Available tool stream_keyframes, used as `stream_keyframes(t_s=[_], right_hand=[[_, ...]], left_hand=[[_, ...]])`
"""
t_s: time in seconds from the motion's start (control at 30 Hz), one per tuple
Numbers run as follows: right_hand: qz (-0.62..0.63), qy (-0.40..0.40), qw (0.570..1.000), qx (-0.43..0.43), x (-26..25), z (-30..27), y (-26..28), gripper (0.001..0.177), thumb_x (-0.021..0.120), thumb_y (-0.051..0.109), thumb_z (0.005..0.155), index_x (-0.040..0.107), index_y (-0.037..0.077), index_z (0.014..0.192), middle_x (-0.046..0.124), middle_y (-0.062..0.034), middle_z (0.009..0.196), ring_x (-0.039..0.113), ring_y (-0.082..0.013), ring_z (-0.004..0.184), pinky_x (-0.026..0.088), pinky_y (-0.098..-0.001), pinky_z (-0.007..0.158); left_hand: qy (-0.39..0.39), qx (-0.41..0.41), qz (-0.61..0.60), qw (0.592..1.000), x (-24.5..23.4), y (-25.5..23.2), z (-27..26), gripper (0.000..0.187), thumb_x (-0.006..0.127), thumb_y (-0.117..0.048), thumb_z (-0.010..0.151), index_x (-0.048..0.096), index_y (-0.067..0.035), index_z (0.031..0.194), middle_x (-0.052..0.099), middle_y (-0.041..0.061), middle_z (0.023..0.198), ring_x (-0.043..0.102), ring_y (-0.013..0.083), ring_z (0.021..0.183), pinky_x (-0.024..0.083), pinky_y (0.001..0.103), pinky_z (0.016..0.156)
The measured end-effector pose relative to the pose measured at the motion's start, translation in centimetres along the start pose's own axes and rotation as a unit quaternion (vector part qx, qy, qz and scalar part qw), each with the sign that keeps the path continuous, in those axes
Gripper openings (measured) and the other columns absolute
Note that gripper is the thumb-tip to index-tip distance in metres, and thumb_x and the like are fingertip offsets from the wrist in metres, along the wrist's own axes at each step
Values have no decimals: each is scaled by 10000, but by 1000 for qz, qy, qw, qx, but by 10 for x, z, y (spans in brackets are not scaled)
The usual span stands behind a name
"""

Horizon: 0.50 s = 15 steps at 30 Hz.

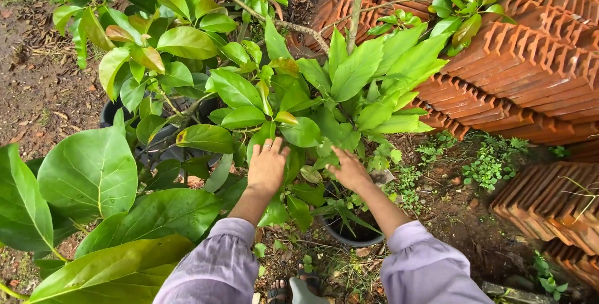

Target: Tending to various potted plants by inspecting leaves, moving pots, and adjusting soil.

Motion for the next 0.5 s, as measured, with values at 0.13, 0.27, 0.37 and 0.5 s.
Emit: stream_keyframes(t_s=[0.13,0.27,0.37,0.5], right_hand=[[13,3,999,37,26,22,30,729,522,337,1055,103,319,1652,218,-241,1653,155,-432,1549,229,-635,1231],[-20,40,999,-8,39,20,46,677,428,131,1066,148,340,1646,275,-182,1649,178,-417,1545,250,-629,1218],[-77,72,994,-7,51,29,19,612,433,128,1057,280,361,1601,327,-128,1635,223,-387,1541,288,-610,1212],[-119,29,992,29,53,51,-42,387,518,209,1013,644,283,1372,458,-184,1548,450,-397,1430,470,-568,1106]], left_hand=[[17,21,-11,1000,-2,-2,-21,448,652,-64,934,647,-228,1351,532,81,1465,480,237,1275,388,389,982],[45,33,-22,998,26,1,-16,475,660,-73,922,631,-220,1372,528,84,1465,489,249,1268,398,402,973],[66,38,-14,997,42,-4,-5,510,648,-108,932,596,-254,1418,512,62,1486,479,248,1280,388,412,996],[115,46,-26,992,37,-13,16,688,614,-51,911,466,-291,1539,457,76,1572,421,279,1398,386,431,1050]])
Point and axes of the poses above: each hand's wrist, its own z-axis towards the middle knuckle, its own x-axis out of the palm, y = z × x, the point moved 3 cm from there along z, towards the middle knuckle
